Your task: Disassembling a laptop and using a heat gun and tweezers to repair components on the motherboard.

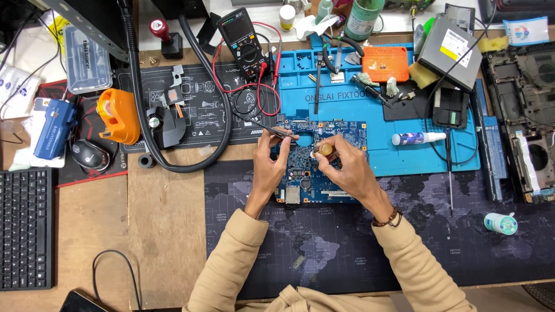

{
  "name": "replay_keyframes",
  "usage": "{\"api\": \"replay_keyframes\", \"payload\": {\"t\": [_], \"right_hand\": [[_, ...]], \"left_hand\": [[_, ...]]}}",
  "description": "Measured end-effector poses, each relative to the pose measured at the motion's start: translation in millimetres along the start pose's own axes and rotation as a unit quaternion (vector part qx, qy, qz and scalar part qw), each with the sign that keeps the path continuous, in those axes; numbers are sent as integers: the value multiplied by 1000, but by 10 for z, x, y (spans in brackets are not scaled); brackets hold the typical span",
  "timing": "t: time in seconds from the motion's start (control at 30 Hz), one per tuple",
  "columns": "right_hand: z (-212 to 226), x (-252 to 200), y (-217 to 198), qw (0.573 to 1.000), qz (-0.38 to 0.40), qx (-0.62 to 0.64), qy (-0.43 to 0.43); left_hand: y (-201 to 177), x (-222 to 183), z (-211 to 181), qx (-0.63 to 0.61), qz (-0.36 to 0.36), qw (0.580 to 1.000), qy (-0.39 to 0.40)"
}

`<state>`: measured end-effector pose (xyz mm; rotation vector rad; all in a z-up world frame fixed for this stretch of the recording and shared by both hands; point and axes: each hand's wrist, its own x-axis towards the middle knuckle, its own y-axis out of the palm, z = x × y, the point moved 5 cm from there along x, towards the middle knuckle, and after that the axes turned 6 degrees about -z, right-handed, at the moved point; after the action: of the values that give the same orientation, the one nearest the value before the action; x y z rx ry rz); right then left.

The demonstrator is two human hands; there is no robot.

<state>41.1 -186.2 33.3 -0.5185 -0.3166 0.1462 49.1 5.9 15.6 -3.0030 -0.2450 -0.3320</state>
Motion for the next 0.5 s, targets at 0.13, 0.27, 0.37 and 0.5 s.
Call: {"api": "replay_keyframes", "payload": {"t": [0.13,0.27,0.37,0.5], "right_hand": [[19,7,-7,1000,-2,-1,0],[23,-5,-11,1000,1,1,-2],[30,-7,-15,1000,-1,3,-3],[48,-5,-20,1000,0,5,-4]], "left_hand": [[1,7,-12,0,1,1000,1],[-2,7,-14,3,-1,1000,1],[-3,3,-12,3,0,1000,-1],[-2,6,3,6,2,1000,-4]]}}
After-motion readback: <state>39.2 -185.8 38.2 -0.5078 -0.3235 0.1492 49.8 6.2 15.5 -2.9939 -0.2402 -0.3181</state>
